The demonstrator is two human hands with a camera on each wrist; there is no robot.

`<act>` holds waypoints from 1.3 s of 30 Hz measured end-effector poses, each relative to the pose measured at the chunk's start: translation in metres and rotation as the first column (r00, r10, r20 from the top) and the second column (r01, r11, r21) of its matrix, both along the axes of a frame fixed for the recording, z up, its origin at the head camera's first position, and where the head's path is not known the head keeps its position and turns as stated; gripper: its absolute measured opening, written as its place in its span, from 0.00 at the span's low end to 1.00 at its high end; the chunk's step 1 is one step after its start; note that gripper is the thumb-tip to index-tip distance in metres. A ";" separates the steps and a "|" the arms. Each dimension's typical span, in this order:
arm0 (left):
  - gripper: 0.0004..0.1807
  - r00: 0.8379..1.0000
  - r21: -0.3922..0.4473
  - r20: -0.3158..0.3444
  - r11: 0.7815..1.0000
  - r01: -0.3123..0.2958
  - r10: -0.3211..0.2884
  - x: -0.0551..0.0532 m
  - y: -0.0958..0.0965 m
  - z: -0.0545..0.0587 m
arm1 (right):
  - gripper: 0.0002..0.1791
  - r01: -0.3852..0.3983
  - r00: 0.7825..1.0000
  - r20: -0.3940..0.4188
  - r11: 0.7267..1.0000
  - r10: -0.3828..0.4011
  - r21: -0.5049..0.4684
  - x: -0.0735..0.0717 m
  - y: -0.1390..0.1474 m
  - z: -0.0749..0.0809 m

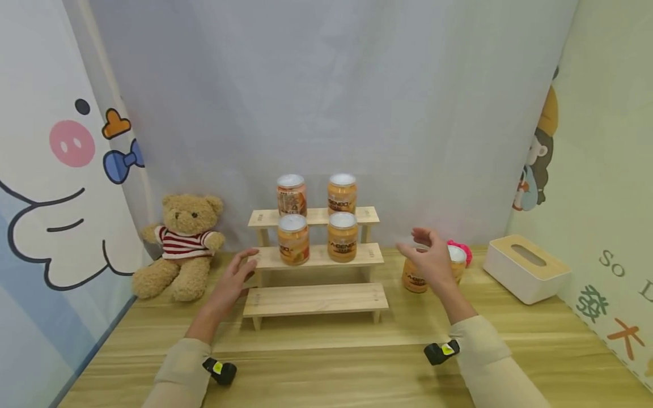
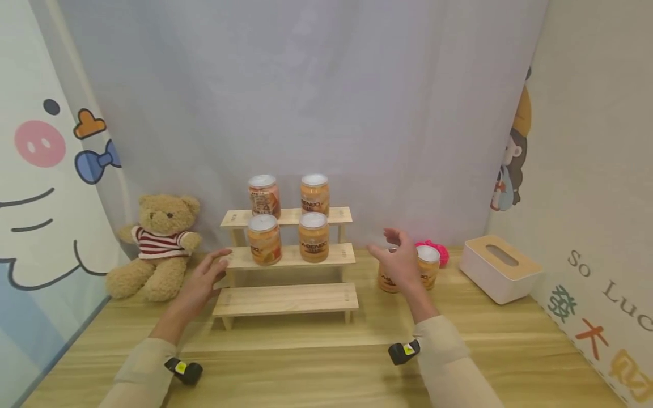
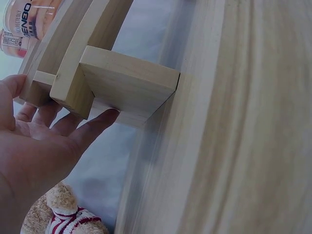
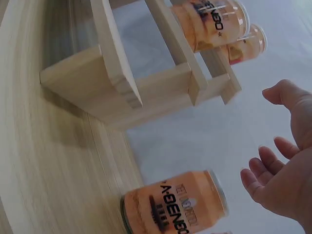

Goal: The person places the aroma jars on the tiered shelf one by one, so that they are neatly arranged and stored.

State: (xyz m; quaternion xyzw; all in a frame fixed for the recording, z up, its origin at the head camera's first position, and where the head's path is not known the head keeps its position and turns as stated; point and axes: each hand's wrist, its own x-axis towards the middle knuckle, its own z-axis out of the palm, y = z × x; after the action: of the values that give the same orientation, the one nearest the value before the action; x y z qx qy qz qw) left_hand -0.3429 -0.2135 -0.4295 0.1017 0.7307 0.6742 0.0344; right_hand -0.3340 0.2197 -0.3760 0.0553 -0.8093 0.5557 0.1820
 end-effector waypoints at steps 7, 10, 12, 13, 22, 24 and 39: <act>0.31 1.000 -0.015 0.001 1.000 0.001 -0.001 0.000 0.000 0.002 | 0.33 0.122 0.993 0.002 0.992 -0.122 0.015 0.001 0.031 -0.007; 0.30 1.000 -0.015 -0.001 1.000 -0.003 0.003 -0.001 0.000 0.002 | 0.32 0.170 0.985 -0.019 0.985 -0.170 0.011 0.001 0.043 -0.010; 0.30 1.000 -0.015 0.000 1.000 -0.006 0.006 -0.001 0.001 0.001 | 0.31 0.201 0.979 -0.028 0.979 -0.201 0.018 0.000 0.050 -0.013; 0.30 1.000 -0.014 0.002 1.000 -0.008 0.008 -0.001 0.001 0.001 | 0.32 0.215 0.976 -0.030 0.976 -0.215 0.018 -0.001 0.054 -0.015; 0.30 1.000 -0.007 0.009 1.000 -0.010 0.010 -0.001 -0.001 -0.001 | 0.35 0.282 0.959 -0.004 0.959 -0.282 0.012 -0.004 0.073 -0.036; 0.30 1.000 -0.004 0.011 1.000 -0.008 0.008 0.000 -0.002 -0.001 | 0.36 0.277 0.961 -0.006 0.961 -0.277 0.004 -0.006 0.076 -0.041; 0.29 1.000 -0.005 0.016 1.000 -0.016 0.016 0.001 0.000 0.002 | 0.46 0.257 0.966 0.059 0.963 -0.253 -0.084 -0.020 0.087 -0.066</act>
State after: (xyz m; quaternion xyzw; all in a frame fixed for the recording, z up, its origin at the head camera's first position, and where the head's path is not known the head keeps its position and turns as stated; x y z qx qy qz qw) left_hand -0.3420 -0.2136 -0.4279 0.0901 0.7329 0.6734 0.0351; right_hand -0.3537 0.3070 -0.4416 -0.0710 -0.7877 0.5650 0.2350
